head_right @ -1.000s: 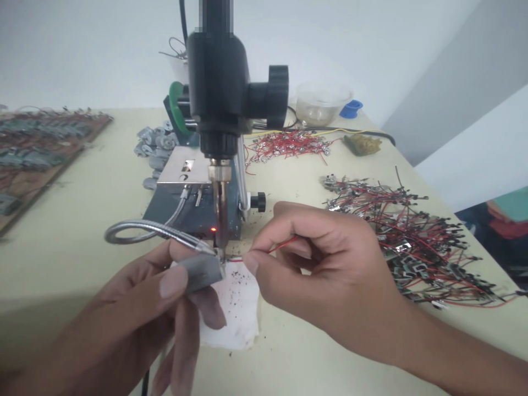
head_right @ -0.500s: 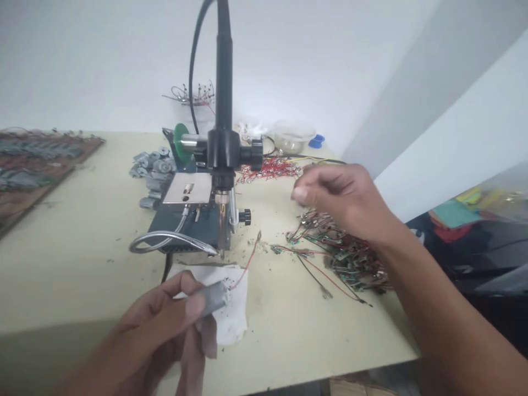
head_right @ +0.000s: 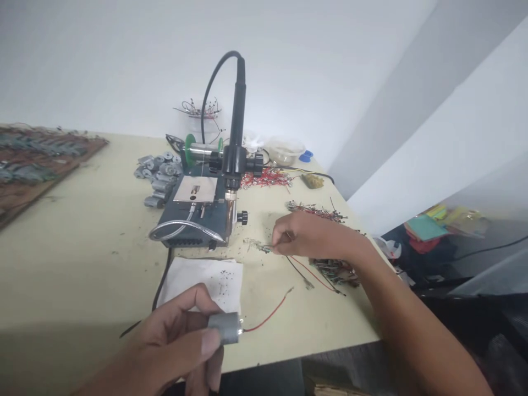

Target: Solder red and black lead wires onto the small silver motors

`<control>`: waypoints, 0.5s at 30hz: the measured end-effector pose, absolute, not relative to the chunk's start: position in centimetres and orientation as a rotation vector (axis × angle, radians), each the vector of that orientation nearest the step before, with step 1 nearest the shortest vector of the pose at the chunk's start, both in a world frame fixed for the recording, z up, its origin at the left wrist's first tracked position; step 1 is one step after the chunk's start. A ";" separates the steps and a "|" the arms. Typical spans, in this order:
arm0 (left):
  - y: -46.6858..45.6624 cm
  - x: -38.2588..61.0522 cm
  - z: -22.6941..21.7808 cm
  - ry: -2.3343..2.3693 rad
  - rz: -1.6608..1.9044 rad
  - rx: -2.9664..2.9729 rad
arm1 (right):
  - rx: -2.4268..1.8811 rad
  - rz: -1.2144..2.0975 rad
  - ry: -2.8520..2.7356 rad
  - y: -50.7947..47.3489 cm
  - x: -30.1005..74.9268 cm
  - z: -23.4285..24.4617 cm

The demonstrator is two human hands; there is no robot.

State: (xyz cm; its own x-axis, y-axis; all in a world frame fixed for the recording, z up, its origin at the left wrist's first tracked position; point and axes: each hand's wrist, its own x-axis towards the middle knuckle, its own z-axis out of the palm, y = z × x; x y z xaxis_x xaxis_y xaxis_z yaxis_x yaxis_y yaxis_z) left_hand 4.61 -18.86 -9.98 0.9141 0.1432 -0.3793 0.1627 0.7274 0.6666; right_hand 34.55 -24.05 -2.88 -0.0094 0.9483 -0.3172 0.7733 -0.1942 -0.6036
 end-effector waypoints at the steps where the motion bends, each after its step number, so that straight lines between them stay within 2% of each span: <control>1: -18.9 4.6 -10.2 0.430 -0.014 0.769 | -1.991 1.020 -1.779 -24.2 34.9 -2.6; 7: -19.2 4.5 -9.7 0.404 -0.018 0.783 | -1.836 0.964 -1.517 -24.4 37.2 -1.7; 15: -19.1 4.2 -7.8 0.495 -0.016 0.833 | -1.796 0.813 -1.426 -22.8 35.9 -5.1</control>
State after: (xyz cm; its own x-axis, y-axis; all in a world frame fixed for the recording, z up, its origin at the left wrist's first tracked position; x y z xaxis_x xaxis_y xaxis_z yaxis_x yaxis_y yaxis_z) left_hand 4.24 -19.12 -7.83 0.8866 0.1773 -0.4272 0.2038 0.6795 0.7048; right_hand 35.90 -22.81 -5.14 0.1993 0.9785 -0.0525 0.5435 -0.1550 -0.8250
